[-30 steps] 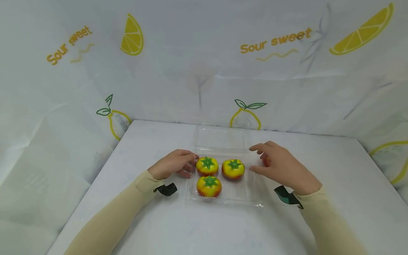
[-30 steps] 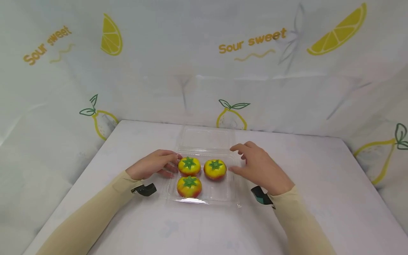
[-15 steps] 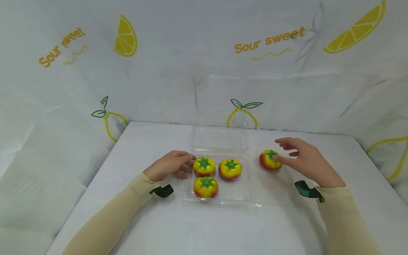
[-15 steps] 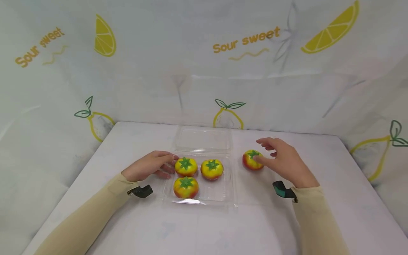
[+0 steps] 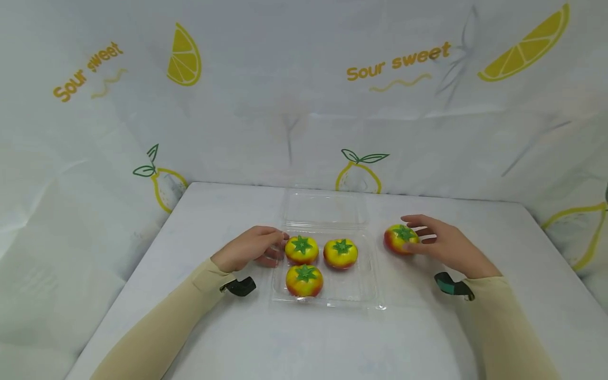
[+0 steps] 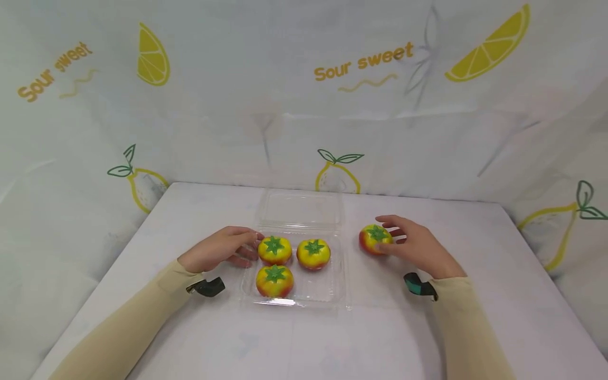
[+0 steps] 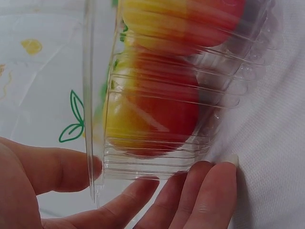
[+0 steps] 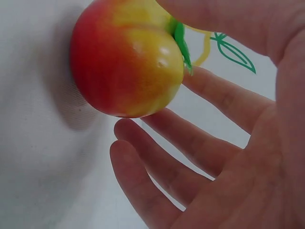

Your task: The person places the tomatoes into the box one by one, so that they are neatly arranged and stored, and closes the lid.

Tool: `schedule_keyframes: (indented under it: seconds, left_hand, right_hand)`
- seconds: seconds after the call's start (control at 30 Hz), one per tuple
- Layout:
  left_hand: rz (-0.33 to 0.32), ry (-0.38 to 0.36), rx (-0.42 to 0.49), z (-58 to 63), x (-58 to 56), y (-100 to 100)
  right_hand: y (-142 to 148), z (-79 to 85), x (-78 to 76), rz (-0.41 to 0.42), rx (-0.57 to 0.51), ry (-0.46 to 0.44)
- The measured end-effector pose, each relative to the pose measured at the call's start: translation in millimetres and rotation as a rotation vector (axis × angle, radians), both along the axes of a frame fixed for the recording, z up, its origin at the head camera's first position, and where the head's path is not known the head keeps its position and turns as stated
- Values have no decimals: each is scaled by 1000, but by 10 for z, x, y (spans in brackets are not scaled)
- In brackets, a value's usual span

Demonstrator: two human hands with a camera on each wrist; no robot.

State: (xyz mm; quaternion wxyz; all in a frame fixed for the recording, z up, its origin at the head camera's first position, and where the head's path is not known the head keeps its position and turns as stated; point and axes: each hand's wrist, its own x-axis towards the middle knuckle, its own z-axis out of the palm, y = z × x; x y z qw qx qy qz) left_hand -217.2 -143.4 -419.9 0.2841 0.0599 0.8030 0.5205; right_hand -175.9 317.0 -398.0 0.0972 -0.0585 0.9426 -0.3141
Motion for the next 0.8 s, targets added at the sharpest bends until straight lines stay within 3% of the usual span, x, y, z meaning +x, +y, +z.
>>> schedule_keyframes:
  seconds: [0.8]
  left_hand:
    - [11,-1,4,12,26,8]
  right_hand:
    - [-64,-44,-31,16,53,9]
